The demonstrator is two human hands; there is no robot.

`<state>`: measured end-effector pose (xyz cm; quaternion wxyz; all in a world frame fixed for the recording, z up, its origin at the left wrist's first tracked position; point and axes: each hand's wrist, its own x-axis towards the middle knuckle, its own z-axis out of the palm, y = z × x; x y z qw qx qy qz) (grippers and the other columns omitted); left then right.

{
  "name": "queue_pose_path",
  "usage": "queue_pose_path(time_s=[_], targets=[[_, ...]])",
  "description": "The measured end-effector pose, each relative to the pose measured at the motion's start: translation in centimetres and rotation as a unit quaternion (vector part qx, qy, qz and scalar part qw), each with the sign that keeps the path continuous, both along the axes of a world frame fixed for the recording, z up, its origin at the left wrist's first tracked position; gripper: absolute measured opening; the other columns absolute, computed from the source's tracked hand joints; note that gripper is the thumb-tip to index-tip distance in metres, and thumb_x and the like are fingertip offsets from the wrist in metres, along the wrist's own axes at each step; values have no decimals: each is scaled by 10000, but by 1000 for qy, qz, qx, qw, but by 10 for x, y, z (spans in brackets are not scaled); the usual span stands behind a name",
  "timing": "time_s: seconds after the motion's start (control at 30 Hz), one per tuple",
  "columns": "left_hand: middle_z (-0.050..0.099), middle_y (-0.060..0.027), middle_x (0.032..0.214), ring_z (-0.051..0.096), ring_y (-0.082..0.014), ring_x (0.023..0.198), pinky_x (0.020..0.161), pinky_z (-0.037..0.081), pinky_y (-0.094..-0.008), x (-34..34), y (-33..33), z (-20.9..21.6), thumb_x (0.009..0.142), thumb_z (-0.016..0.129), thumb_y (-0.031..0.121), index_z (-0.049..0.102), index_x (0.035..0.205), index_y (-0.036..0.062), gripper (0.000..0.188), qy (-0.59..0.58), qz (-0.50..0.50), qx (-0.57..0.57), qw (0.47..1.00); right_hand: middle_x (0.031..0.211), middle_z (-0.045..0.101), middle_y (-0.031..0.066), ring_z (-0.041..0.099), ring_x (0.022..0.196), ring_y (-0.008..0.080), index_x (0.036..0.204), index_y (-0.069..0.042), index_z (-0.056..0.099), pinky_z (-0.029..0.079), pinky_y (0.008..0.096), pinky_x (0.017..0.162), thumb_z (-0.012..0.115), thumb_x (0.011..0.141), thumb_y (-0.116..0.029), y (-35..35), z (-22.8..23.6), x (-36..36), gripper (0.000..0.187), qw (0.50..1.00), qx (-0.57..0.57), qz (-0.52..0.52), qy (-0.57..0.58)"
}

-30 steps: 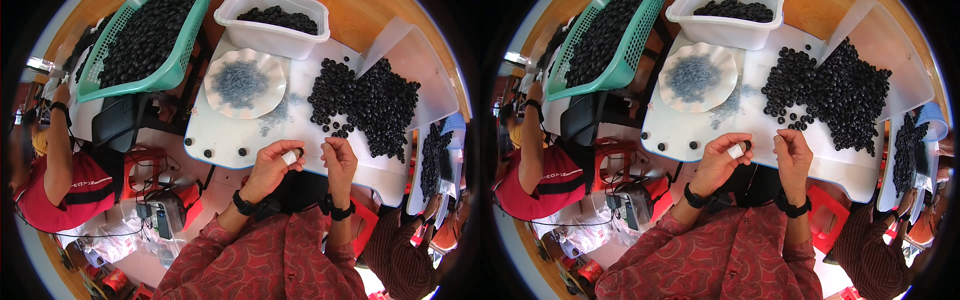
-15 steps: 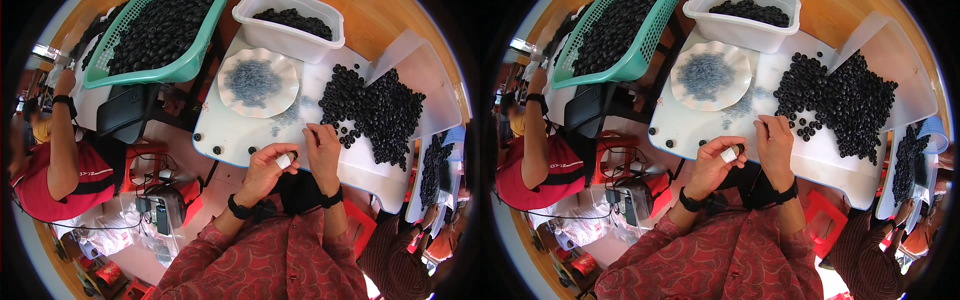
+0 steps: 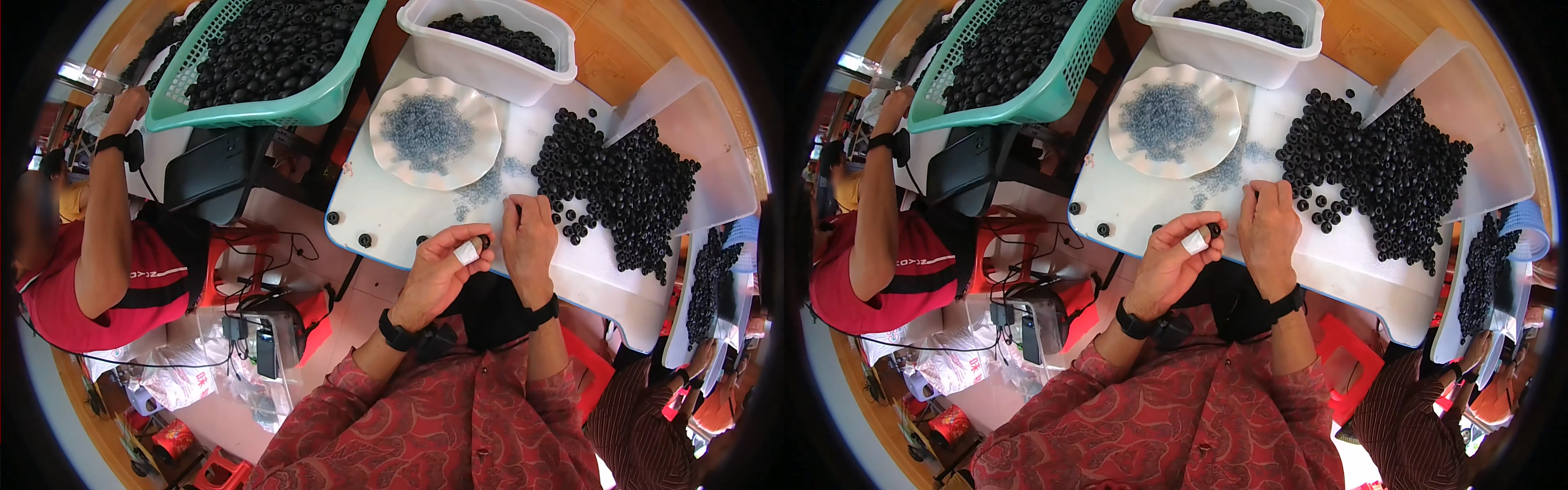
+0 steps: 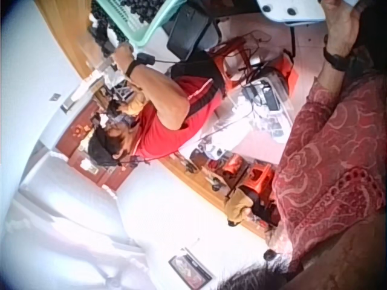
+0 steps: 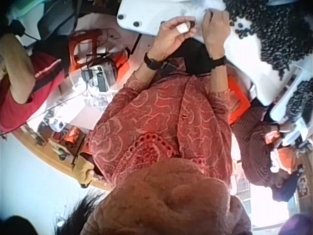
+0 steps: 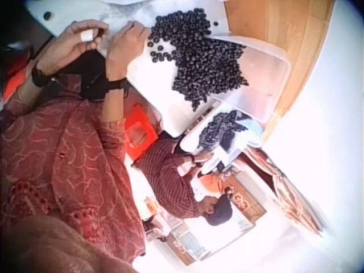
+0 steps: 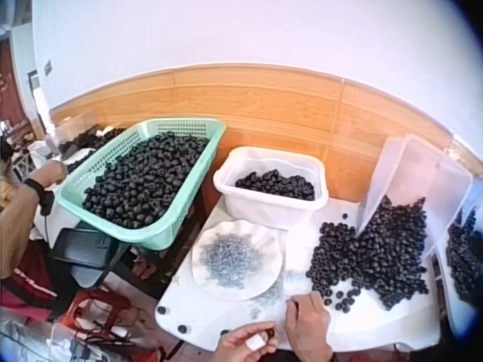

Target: Sorting and inspecting small black manufactured parts at a workstation.

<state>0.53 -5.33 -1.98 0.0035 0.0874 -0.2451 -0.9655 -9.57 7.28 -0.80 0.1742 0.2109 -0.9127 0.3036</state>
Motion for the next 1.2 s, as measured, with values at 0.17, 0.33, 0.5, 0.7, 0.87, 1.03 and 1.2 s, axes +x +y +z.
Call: queue_pose_path(time_s=[0.17,0.33,0.5,0.7,0.87,1.03,1.2], targets=[[646,-124,1098,626,-163,925,831,545,-282,0,1,2,973,589,24,614,1257,-35,291,-9,4,9,1000,869,579,156,616,700,326,960,-6,606,483,407,600,620,911,-14,7,12,9,52,996,-55,62,-24],[645,-103,1056,624,-158,908,811,541,-277,-1,1,0,970,597,26,616,1254,-33,291,-5,6,11,1000,859,577,151,598,702,303,970,4,583,468,379,603,614,916,21,18,49,40,64,975,-113,130,-138],[643,-55,989,629,-157,889,794,542,-280,-4,6,1,967,611,35,617,1250,-34,291,10,1,14,1000,854,568,144,596,685,290,969,6,581,468,363,589,608,928,21,20,60,48,52,968,-122,151,-161],[644,-54,990,640,-162,893,782,545,-281,-2,9,5,965,614,28,622,1241,-38,284,18,-8,-28,999,861,570,143,596,671,288,972,11,581,466,369,579,601,935,17,25,61,48,43,967,-109,154,-174],[645,-82,1028,637,-152,882,775,545,-276,-1,8,4,965,617,33,633,1223,-42,269,23,-21,-105,994,861,570,144,598,670,290,966,15,578,464,373,578,597,935,17,30,67,48,37,964,-89,174,-180],[641,-77,1013,633,-145,855,761,545,-271,-1,9,5,967,620,47,635,1215,-45,266,27,-31,-130,991,863,573,142,611,690,289,962,12,577,471,365,586,597,932,20,33,68,47,37,963,-77,178,-185],[639,-71,981,637,-148,839,740,549,-276,0,5,4,976,607,60,626,1222,-42,267,13,-66,-125,990,824,608,110,617,670,214,947,7,580,474,309,575,624,929,1,34,64,46,48,953,-109,167,-230]])
